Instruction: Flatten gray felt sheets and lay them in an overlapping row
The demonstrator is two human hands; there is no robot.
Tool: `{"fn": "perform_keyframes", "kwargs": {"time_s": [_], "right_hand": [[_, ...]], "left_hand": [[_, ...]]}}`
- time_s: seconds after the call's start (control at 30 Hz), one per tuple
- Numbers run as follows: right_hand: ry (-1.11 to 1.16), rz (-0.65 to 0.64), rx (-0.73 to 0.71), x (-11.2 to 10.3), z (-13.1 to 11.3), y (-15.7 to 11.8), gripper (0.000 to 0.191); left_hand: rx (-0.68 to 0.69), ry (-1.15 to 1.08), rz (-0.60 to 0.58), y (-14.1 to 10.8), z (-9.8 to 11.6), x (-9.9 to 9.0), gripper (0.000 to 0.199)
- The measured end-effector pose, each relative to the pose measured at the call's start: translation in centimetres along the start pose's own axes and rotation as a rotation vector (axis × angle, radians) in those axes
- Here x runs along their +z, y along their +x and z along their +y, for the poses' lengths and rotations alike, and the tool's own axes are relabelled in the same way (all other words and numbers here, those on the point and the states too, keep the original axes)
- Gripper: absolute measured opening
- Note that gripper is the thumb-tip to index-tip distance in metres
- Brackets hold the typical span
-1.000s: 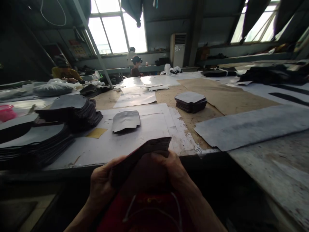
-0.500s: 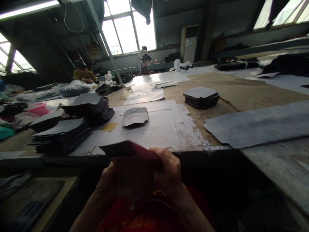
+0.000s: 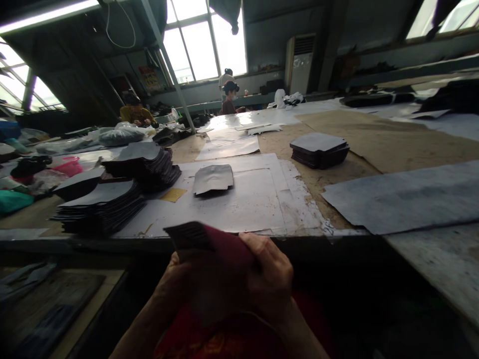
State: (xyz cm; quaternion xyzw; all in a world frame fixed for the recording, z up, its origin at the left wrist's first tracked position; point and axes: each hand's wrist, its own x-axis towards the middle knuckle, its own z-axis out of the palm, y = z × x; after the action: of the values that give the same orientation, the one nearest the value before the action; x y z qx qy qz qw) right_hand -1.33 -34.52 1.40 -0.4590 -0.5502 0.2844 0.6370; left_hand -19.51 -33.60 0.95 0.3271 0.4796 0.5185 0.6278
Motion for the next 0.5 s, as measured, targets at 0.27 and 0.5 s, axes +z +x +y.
{"fn": "perform_keyframes", "kwargs": {"time_s": [0.27, 0.5], "right_hand": [[0.334, -0.181, 0.630, 0.1, -0.2, 0.2, 0.036], [-0.034, 0.023, -0.281, 0.5, 0.4, -1.0, 0.027]], "left_hand": [[0.363, 0.365, 0.061, -1.1, 2.0, 0.3, 0.013], [0.009, 0.015, -0.184, 0.1, 2.4, 0.6, 0.040]]}}
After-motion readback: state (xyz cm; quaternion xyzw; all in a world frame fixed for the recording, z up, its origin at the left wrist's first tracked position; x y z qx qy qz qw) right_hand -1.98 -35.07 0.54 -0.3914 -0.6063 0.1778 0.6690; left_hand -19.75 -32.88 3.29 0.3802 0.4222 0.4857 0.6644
